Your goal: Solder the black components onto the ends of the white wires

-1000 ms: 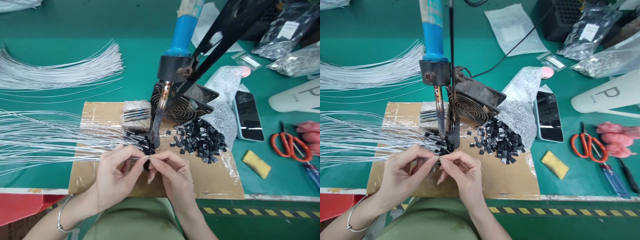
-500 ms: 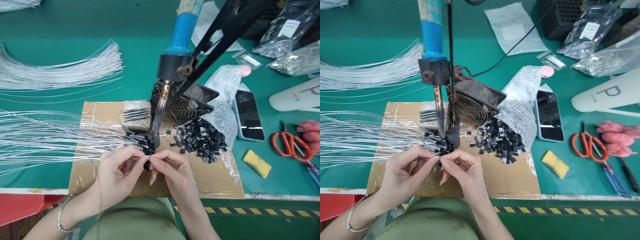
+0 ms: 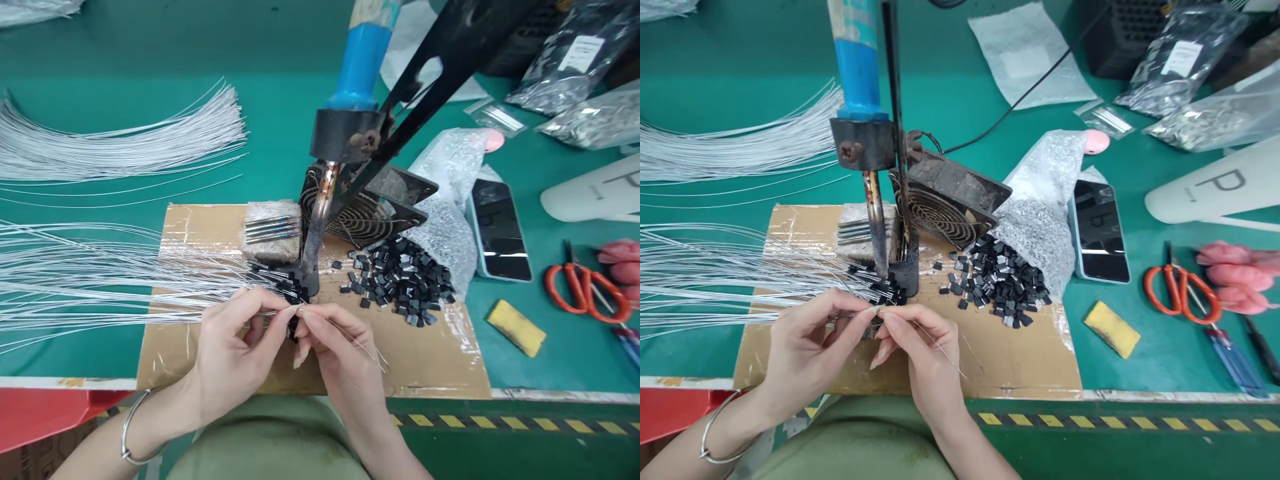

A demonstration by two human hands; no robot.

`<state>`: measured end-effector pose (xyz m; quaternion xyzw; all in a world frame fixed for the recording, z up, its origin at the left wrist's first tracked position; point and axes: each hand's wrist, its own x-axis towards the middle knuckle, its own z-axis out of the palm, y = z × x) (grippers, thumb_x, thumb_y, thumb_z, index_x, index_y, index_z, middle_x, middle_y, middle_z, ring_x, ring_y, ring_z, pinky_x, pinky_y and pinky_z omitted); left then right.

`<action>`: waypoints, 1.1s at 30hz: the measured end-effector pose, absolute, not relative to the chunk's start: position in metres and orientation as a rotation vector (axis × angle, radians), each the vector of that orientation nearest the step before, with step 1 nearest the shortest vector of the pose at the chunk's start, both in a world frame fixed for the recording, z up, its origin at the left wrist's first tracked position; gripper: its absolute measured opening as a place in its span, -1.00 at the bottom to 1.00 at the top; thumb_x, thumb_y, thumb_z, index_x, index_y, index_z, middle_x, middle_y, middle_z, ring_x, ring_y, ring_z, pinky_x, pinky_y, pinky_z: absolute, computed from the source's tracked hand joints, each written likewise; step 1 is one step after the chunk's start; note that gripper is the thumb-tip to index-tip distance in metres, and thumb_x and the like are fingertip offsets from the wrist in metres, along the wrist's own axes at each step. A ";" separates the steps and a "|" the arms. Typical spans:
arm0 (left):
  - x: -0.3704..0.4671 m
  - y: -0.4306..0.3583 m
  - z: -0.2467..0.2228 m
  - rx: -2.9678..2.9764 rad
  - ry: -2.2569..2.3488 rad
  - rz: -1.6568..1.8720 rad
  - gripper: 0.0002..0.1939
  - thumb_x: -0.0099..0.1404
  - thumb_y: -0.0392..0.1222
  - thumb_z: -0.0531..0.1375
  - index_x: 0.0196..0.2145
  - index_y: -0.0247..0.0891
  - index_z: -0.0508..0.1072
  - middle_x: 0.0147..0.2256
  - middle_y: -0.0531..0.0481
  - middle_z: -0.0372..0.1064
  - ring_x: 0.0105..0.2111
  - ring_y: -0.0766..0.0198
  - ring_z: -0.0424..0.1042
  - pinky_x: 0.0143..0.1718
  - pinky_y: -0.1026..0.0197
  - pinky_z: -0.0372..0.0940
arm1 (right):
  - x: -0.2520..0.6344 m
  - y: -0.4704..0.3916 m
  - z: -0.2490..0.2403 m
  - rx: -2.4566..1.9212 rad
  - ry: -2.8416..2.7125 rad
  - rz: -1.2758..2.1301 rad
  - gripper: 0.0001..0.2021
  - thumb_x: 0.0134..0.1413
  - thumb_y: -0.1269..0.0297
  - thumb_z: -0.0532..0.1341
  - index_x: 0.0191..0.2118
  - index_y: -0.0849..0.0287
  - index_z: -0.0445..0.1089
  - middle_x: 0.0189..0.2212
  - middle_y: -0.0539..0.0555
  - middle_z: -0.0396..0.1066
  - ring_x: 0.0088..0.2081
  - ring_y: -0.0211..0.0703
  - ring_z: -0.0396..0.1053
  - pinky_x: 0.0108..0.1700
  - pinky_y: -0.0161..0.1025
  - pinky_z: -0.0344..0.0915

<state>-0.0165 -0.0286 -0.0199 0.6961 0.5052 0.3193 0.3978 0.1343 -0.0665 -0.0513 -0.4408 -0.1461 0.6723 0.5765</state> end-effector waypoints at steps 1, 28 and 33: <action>-0.016 -0.028 -0.020 1.752 1.277 0.816 -0.85 0.45 -0.35 0.27 -0.31 -0.22 0.56 -0.52 0.13 0.44 -0.59 0.42 0.20 -0.55 0.32 0.11 | 0.132 -0.066 -0.051 -1.027 -0.319 1.559 -0.89 0.10 0.18 0.50 -0.32 0.09 0.72 -0.52 -0.03 0.57 -0.62 -0.29 0.45 -0.53 -0.33 0.55; -0.020 -0.021 -0.014 1.419 1.312 0.785 -0.91 0.37 -0.27 0.32 -0.32 -0.20 0.62 -0.43 -0.01 0.53 -0.49 0.34 0.38 -0.53 0.32 0.19 | 0.181 -0.071 -0.073 -1.837 -0.926 0.604 -0.79 0.21 0.12 0.44 -0.15 0.11 0.56 -0.36 0.02 0.61 -0.40 -0.18 0.56 -0.32 -0.26 0.48; -0.021 -0.020 -0.015 1.435 1.329 0.788 -0.93 0.36 -0.27 0.33 -0.31 -0.19 0.63 -0.42 0.00 0.54 -0.50 0.34 0.37 -0.53 0.30 0.17 | 0.176 -0.070 -0.066 -1.679 -0.883 0.658 -0.83 0.20 0.17 0.45 -0.16 0.12 0.61 -0.38 0.03 0.60 -0.42 -0.20 0.53 -0.32 -0.27 0.51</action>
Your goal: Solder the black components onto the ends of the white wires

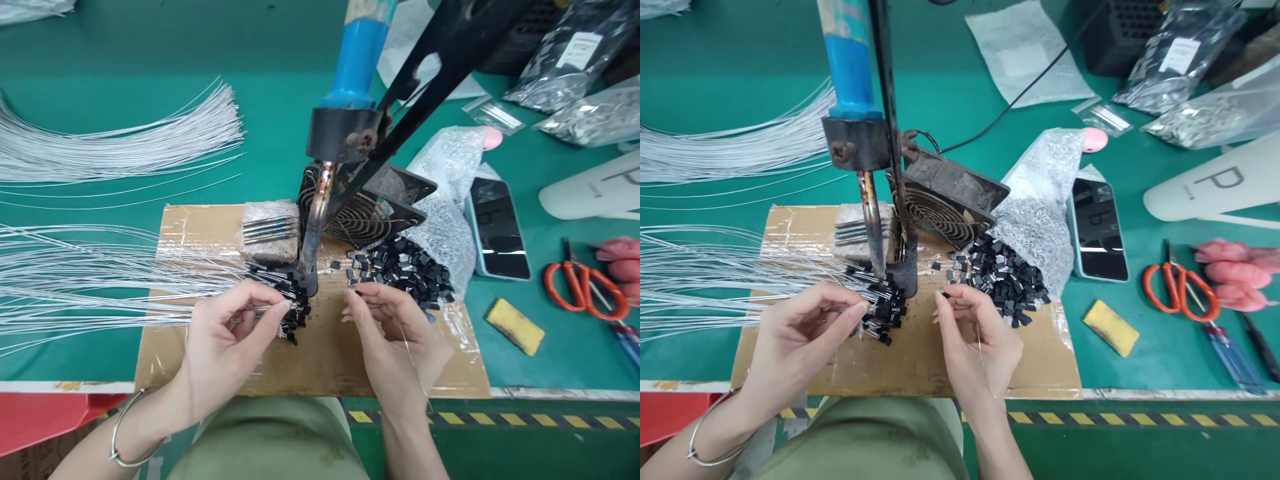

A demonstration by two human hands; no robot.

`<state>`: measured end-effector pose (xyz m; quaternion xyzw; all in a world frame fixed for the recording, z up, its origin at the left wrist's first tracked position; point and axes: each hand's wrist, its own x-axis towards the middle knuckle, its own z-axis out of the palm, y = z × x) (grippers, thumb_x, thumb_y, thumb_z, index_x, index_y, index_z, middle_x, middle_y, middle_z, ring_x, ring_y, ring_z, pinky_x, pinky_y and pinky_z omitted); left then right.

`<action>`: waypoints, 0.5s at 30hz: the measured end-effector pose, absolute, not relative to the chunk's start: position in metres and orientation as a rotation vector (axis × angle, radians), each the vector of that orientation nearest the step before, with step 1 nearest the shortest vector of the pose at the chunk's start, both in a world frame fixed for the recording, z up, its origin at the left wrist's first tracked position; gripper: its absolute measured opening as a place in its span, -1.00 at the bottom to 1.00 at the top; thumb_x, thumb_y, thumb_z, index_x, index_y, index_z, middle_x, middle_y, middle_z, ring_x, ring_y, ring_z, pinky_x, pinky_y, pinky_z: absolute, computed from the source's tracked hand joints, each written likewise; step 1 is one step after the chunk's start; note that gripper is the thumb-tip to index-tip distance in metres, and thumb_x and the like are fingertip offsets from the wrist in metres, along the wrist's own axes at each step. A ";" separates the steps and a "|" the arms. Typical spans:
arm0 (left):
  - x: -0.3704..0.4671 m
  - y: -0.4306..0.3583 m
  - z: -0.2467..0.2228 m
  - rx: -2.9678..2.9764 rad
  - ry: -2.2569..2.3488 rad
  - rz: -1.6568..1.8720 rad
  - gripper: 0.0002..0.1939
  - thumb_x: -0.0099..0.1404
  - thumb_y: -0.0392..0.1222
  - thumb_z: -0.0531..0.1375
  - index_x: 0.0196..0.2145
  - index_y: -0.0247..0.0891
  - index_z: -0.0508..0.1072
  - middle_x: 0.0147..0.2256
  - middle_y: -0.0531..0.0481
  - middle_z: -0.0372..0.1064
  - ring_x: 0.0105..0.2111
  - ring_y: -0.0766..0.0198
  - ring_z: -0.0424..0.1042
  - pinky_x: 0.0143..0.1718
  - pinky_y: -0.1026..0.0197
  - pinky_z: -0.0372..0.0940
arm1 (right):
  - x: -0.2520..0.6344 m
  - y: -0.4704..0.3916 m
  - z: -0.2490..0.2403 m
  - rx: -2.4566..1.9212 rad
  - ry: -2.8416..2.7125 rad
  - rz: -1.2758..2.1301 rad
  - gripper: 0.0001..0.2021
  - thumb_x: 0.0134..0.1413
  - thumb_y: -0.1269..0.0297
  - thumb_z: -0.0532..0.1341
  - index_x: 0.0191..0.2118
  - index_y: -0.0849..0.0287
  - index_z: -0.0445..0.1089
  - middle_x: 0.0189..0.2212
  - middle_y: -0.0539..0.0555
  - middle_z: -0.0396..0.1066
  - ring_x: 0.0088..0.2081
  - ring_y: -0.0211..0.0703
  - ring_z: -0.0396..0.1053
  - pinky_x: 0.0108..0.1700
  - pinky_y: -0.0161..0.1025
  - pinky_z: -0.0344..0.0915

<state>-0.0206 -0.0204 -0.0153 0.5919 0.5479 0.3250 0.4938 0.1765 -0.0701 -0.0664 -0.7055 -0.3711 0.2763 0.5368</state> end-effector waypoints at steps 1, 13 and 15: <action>-0.021 -0.020 -0.016 1.439 1.334 0.788 -0.94 0.36 -0.27 0.33 -0.30 -0.19 0.62 -0.42 0.00 0.54 -0.51 0.34 0.37 -0.54 0.30 0.16 | 0.175 -0.070 -0.065 -1.665 -0.889 0.666 -0.85 0.22 0.19 0.44 -0.16 0.11 0.62 -0.38 0.02 0.59 -0.42 -0.21 0.53 -0.32 -0.28 0.51; -0.020 -0.022 -0.017 1.472 1.349 0.787 -0.93 0.39 -0.24 0.32 -0.28 -0.20 0.63 -0.42 0.02 0.54 -0.51 0.34 0.36 -0.52 0.28 0.18 | 0.160 -0.067 -0.046 -1.489 -0.871 0.886 -0.87 0.27 0.34 0.40 -0.13 -0.03 0.69 -0.35 -0.02 0.58 -0.40 -0.26 0.47 -0.34 -0.32 0.45; -0.020 -0.022 -0.017 1.490 1.362 0.793 -0.92 0.39 -0.24 0.33 -0.29 -0.21 0.63 -0.44 0.02 0.53 -0.53 0.35 0.32 -0.53 0.28 0.17 | 0.158 -0.066 -0.044 -1.439 -0.851 0.943 -0.85 0.26 0.36 0.40 -0.13 -0.05 0.70 -0.38 -0.04 0.57 -0.42 -0.27 0.47 -0.37 -0.35 0.45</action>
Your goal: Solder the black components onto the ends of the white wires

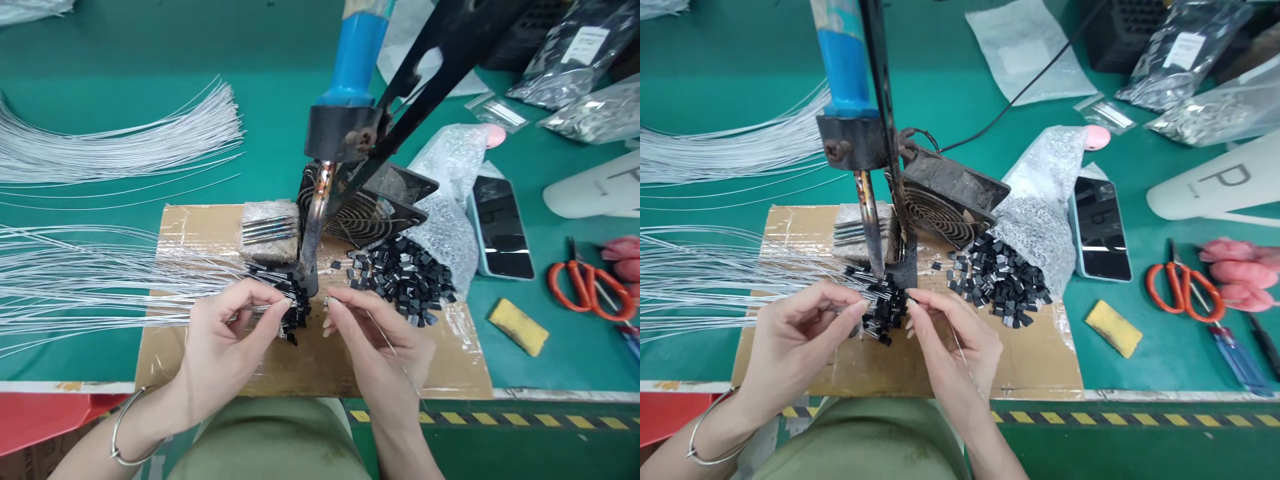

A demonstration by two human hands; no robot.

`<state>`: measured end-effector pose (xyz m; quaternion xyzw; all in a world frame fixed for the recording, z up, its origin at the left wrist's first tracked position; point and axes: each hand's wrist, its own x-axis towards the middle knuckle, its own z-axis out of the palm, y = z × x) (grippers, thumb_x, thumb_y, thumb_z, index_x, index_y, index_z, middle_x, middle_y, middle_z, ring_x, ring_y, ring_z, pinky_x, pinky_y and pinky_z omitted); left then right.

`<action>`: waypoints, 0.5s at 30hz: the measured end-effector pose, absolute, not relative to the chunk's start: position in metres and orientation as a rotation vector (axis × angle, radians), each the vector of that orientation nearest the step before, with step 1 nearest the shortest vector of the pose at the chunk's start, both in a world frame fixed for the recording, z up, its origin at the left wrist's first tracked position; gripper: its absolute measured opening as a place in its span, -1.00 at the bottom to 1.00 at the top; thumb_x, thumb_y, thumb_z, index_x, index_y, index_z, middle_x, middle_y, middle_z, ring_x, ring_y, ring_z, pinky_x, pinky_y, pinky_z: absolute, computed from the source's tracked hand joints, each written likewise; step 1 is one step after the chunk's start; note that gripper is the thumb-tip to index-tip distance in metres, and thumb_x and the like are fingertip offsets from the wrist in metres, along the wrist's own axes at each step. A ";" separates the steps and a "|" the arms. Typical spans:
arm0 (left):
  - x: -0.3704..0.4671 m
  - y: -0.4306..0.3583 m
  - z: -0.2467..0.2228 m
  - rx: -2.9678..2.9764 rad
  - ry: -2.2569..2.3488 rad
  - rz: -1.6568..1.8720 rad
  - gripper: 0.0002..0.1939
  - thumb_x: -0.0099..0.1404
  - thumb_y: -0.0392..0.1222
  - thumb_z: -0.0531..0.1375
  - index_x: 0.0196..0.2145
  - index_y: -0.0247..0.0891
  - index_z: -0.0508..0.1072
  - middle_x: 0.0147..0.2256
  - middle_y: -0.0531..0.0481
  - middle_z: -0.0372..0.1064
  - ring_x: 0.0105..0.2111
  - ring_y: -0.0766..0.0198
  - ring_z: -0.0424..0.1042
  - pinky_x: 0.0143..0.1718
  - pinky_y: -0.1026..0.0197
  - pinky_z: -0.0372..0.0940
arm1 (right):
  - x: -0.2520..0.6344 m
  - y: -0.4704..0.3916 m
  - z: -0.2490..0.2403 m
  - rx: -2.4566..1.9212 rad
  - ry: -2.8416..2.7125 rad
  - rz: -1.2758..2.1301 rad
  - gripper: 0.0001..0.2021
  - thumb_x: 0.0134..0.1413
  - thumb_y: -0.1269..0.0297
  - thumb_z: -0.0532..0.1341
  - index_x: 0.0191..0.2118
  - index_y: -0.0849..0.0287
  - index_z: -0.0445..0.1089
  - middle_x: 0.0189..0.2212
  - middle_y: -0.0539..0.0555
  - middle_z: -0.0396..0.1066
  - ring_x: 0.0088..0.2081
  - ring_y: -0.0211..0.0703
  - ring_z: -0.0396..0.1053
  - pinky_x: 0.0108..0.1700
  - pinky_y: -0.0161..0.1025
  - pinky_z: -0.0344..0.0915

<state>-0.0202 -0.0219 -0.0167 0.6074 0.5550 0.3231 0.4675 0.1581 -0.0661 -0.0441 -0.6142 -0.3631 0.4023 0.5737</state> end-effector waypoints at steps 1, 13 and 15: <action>-0.020 -0.022 -0.016 1.498 1.365 0.793 -0.92 0.38 -0.24 0.33 -0.30 -0.21 0.63 -0.44 0.02 0.52 -0.54 0.35 0.31 -0.53 0.28 0.16 | 0.157 -0.066 -0.043 -1.414 -0.844 0.963 -0.85 0.26 0.37 0.40 -0.14 -0.05 0.70 -0.40 -0.04 0.56 -0.43 -0.27 0.47 -0.38 -0.35 0.45; -0.018 -0.016 -0.009 1.459 1.338 0.675 -0.87 0.43 -0.21 0.27 -0.29 -0.21 0.61 -0.50 0.08 0.46 -0.56 0.37 0.22 -0.54 0.26 0.07 | 0.147 -0.058 -0.040 -1.279 -0.810 1.131 -0.81 0.25 0.40 0.40 -0.16 -0.09 0.71 -0.42 -0.06 0.58 -0.46 -0.34 0.48 -0.40 -0.45 0.47; -0.017 -0.015 -0.007 1.449 1.310 0.697 -0.88 0.43 -0.24 0.27 -0.29 -0.19 0.61 -0.45 0.08 0.52 -0.52 0.35 0.31 -0.51 0.26 0.11 | 0.146 -0.057 -0.040 -1.275 -0.811 1.139 -0.80 0.25 0.40 0.40 -0.16 -0.10 0.71 -0.42 -0.08 0.58 -0.47 -0.36 0.47 -0.39 -0.47 0.46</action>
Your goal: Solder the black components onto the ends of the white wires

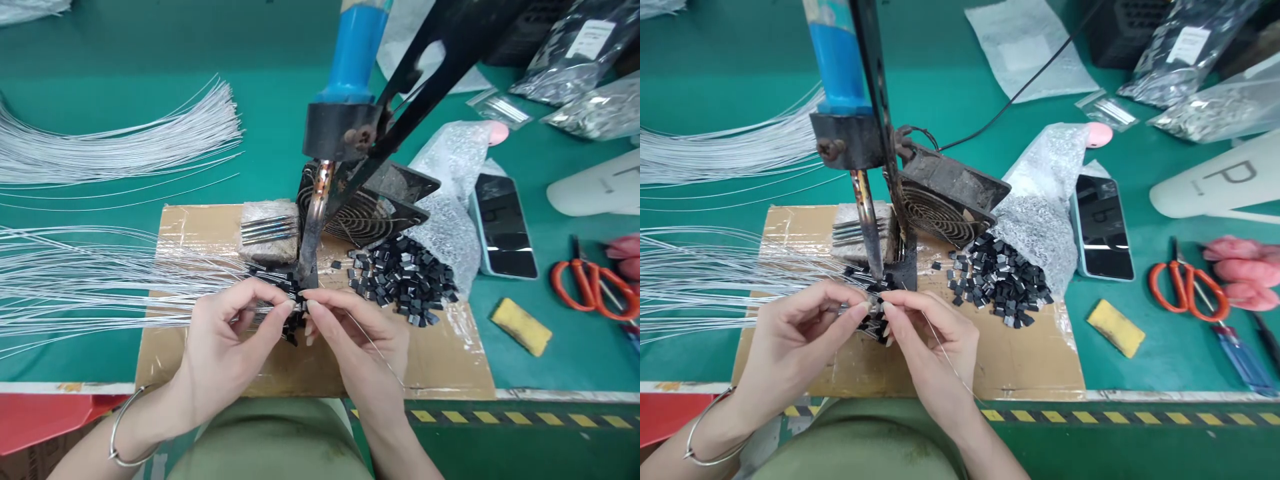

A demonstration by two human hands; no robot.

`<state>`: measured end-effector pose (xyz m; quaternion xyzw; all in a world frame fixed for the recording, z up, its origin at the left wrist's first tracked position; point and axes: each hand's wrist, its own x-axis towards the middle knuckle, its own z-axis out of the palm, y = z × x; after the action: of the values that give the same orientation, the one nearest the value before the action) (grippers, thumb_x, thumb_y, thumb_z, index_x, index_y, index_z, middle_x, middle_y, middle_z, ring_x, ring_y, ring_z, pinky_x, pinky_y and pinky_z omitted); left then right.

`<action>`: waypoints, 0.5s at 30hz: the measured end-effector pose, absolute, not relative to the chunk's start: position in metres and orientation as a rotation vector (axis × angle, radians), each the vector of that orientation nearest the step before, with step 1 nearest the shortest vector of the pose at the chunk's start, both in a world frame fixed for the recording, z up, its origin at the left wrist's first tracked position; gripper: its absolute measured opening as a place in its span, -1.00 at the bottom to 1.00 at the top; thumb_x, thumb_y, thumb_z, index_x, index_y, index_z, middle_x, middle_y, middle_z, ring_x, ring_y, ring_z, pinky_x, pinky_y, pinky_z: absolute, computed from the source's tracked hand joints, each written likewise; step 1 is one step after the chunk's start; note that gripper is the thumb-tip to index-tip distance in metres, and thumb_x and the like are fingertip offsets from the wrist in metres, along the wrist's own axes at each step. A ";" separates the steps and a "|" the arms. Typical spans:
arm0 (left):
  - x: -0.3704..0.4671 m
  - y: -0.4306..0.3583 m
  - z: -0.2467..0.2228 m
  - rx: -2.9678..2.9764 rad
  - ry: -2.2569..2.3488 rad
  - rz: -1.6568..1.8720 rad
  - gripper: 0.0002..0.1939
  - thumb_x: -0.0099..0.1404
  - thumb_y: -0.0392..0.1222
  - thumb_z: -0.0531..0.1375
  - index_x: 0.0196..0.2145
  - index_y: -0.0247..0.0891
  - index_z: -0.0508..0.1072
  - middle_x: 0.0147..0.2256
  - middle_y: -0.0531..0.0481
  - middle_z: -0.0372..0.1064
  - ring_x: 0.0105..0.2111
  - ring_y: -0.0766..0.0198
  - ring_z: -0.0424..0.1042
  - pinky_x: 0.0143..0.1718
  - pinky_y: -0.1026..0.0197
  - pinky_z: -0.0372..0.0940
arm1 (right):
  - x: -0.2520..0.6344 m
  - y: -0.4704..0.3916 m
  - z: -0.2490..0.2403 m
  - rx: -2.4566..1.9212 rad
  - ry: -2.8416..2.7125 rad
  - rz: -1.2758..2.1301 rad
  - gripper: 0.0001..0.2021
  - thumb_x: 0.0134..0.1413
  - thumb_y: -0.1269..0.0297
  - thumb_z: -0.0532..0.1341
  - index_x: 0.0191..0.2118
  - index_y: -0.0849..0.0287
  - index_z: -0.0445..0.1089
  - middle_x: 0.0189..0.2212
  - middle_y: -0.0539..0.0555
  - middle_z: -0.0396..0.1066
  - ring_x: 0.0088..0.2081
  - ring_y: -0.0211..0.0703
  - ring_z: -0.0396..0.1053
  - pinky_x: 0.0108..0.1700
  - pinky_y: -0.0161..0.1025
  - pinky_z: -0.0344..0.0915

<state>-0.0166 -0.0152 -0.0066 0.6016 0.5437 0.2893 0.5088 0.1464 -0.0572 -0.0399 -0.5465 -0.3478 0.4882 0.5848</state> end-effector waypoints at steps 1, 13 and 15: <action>-0.016 -0.015 -0.006 1.442 1.288 0.708 -0.88 0.43 -0.26 0.27 -0.29 -0.19 0.61 -0.40 0.06 0.56 -0.47 0.34 0.37 -0.48 0.27 0.16 | 0.146 -0.057 -0.040 -1.274 -0.814 1.140 -0.80 0.24 0.41 0.40 -0.17 -0.09 0.71 -0.42 -0.08 0.59 -0.47 -0.38 0.46 -0.39 -0.48 0.45; -0.010 -0.010 -0.001 1.346 1.166 0.778 -0.83 0.43 -0.39 0.27 -0.33 -0.24 0.58 -0.26 0.01 0.62 -0.26 0.35 0.56 -0.23 0.38 0.39 | 0.145 -0.055 -0.040 -1.275 -0.833 1.159 -0.80 0.26 0.41 0.39 -0.14 -0.07 0.72 -0.44 -0.07 0.56 -0.50 -0.39 0.45 -0.43 -0.48 0.43; -0.010 -0.010 -0.002 1.346 1.161 0.783 -0.83 0.43 -0.40 0.27 -0.33 -0.25 0.58 -0.25 0.00 0.62 -0.24 0.34 0.57 -0.21 0.37 0.40 | 0.146 -0.056 -0.039 -1.280 -0.831 1.163 -0.80 0.26 0.41 0.39 -0.14 -0.06 0.72 -0.45 -0.06 0.56 -0.50 -0.38 0.45 -0.44 -0.47 0.43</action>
<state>-0.0103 -0.0104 -0.0017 0.5721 0.4935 0.3328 0.5643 0.1456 -0.0555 -0.0394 -0.5461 -0.3545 0.4965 0.5741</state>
